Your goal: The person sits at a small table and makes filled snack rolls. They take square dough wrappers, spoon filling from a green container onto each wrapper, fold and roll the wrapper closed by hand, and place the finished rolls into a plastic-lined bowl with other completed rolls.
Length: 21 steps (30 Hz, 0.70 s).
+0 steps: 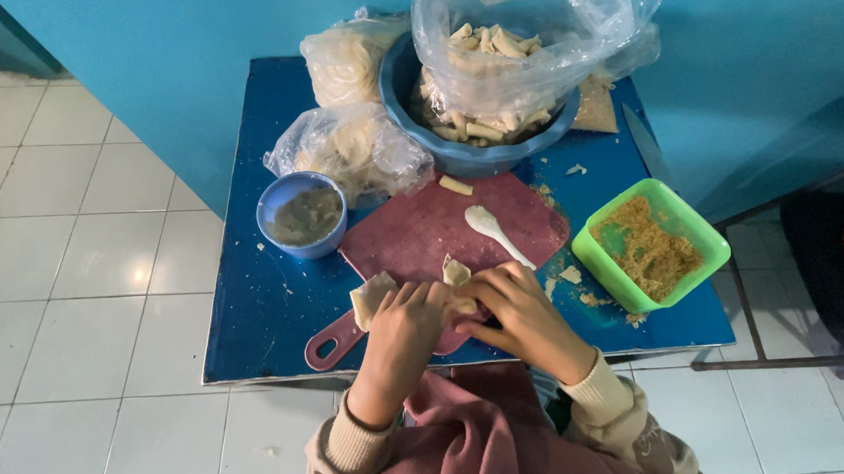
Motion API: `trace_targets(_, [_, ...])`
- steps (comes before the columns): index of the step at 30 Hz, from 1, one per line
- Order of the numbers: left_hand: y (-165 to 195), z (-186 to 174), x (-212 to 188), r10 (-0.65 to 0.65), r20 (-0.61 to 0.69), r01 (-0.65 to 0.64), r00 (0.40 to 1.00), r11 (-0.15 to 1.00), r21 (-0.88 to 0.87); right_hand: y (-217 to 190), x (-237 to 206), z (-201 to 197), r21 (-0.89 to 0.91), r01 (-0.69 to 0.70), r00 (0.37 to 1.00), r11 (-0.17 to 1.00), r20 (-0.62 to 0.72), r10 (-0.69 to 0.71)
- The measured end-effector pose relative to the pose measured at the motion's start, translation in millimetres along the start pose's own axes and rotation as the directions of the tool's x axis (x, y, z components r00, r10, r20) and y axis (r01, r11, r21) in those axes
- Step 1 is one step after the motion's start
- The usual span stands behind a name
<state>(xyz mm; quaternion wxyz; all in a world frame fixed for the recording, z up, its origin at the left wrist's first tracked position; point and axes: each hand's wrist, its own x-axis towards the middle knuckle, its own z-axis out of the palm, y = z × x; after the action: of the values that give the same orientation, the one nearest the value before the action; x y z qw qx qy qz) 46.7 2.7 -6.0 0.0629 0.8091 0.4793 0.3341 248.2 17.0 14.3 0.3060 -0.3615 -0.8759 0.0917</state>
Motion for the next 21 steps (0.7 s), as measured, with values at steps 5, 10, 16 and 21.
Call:
trace_targets(5, [3.0, 5.2, 4.4, -0.071, -0.063, 0.071, 0.995, 0.997, -0.007, 8.3, 2.9, 10.9, -0.010, -0.035, 0.999, 0.999, -0.030, 0.035])
trace_targets(10, [5.1, -1.4, 4.8, 0.010, -0.148, -0.026, 0.989, 0.994, -0.105, 19.7, 1.1, 15.9, 0.063, -0.037, 0.998, 0.997, -0.053, 0.041])
trace_targets(16, [8.6, 10.4, 11.2, -0.190, -0.135, 0.174, 0.972, 0.977, -0.121, 24.5, 9.1, 18.6, 0.056, -0.126, 0.992, 0.990, -0.011, 0.127])
trace_targets(21, [8.1, 16.3, 13.5, -0.238, -0.123, 0.223, 0.963, 0.967, -0.126, 20.5, 11.6, 15.5, 0.118, -0.118, 0.992, 0.986, -0.037, 0.123])
